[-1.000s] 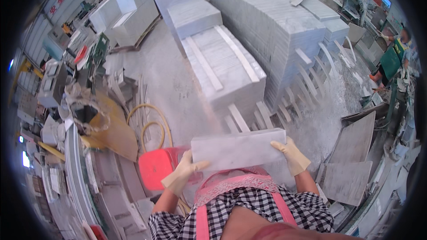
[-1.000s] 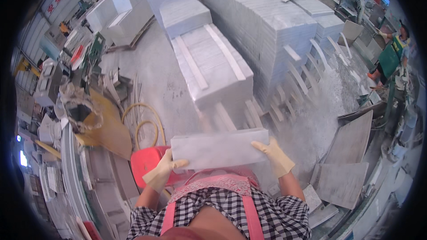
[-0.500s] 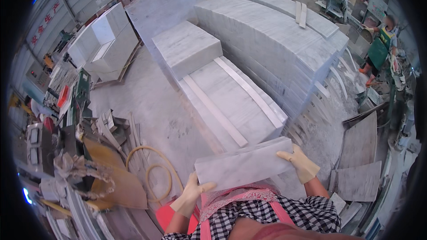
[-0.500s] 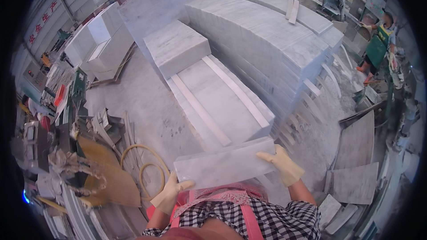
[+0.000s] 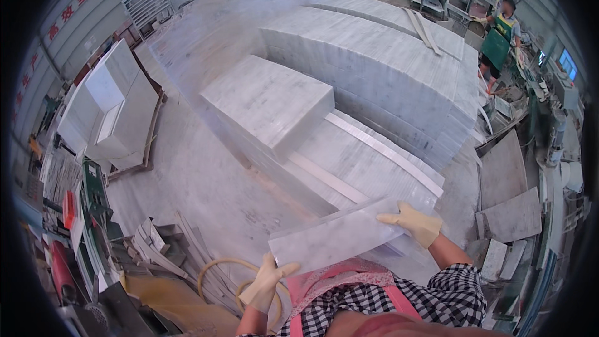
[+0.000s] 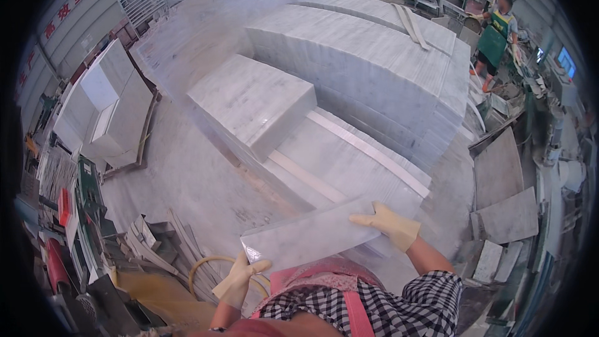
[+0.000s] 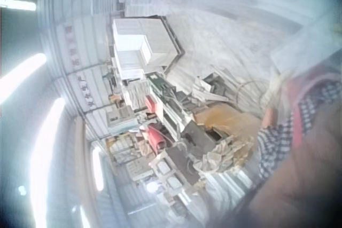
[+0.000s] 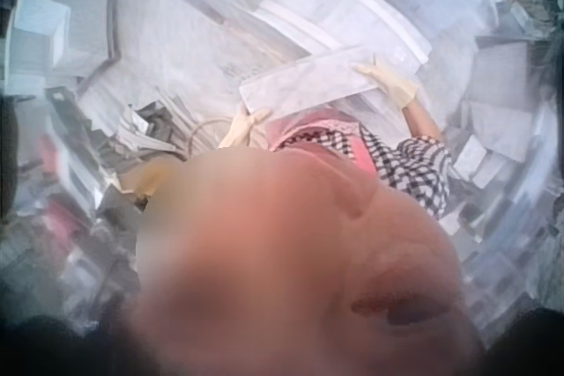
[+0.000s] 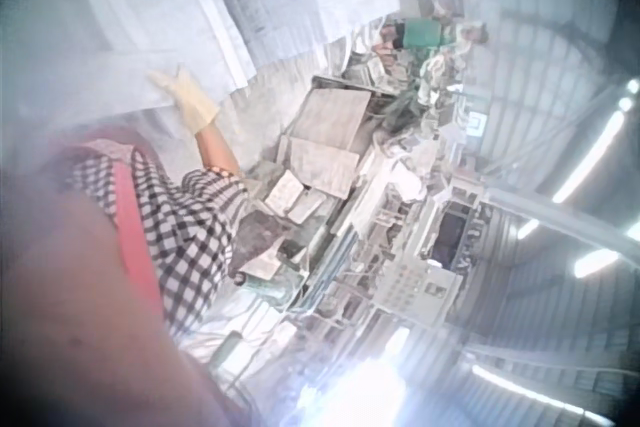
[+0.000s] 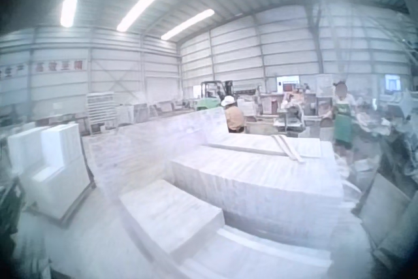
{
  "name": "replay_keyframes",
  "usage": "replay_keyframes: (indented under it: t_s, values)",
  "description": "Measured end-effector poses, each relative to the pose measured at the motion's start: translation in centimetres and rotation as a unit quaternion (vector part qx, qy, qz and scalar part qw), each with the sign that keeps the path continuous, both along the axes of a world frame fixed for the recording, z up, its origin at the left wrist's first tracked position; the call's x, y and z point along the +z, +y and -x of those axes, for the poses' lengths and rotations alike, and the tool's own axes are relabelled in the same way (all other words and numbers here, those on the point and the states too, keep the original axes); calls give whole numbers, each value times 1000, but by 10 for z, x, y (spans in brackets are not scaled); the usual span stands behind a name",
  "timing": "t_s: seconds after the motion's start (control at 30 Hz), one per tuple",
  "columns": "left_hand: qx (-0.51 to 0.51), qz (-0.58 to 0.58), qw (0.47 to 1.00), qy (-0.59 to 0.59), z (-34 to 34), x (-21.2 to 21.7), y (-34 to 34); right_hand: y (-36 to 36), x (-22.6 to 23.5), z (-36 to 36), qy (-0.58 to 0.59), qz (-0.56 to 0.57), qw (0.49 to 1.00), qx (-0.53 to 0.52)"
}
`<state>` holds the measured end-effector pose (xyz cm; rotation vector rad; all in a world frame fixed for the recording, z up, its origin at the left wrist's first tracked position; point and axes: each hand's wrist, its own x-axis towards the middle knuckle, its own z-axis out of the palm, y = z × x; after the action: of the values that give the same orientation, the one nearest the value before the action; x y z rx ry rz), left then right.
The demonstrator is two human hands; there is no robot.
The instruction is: The person repeatedly picks up rectangular stone slabs, presses their edges against a rotating belt sander, and stacks the finished pieces. The person handles the slabs one at a time, turning them over to sand multiple edges before placing them in a growing stack.
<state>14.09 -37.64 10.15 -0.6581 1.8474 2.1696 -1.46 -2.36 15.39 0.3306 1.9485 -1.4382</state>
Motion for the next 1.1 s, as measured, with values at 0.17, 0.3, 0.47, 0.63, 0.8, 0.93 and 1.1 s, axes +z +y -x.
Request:
replay_keyframes:
  t_s: [0.17,0.3,0.47,0.63,0.8,0.93,1.1]
  values:
    - [-82,51,995,-37,56,-8,-30,-22,-10,78,63,16,992,104]
    - [-63,170,980,76,112,-12,-25,-31,-18,174,216,-21,949,229]
    - [48,365,930,20,186,-22,2,-49,-23,297,275,5,896,348]
    - [171,308,928,124,244,-35,28,-69,-11,361,293,63,892,339]
    - [305,143,929,154,274,-49,38,-95,-29,394,-100,198,975,24]
    - [226,410,870,154,272,-56,42,-92,-55,407,-59,252,956,135]
    - [213,415,874,137,265,-68,42,-66,-68,398,342,101,869,344]
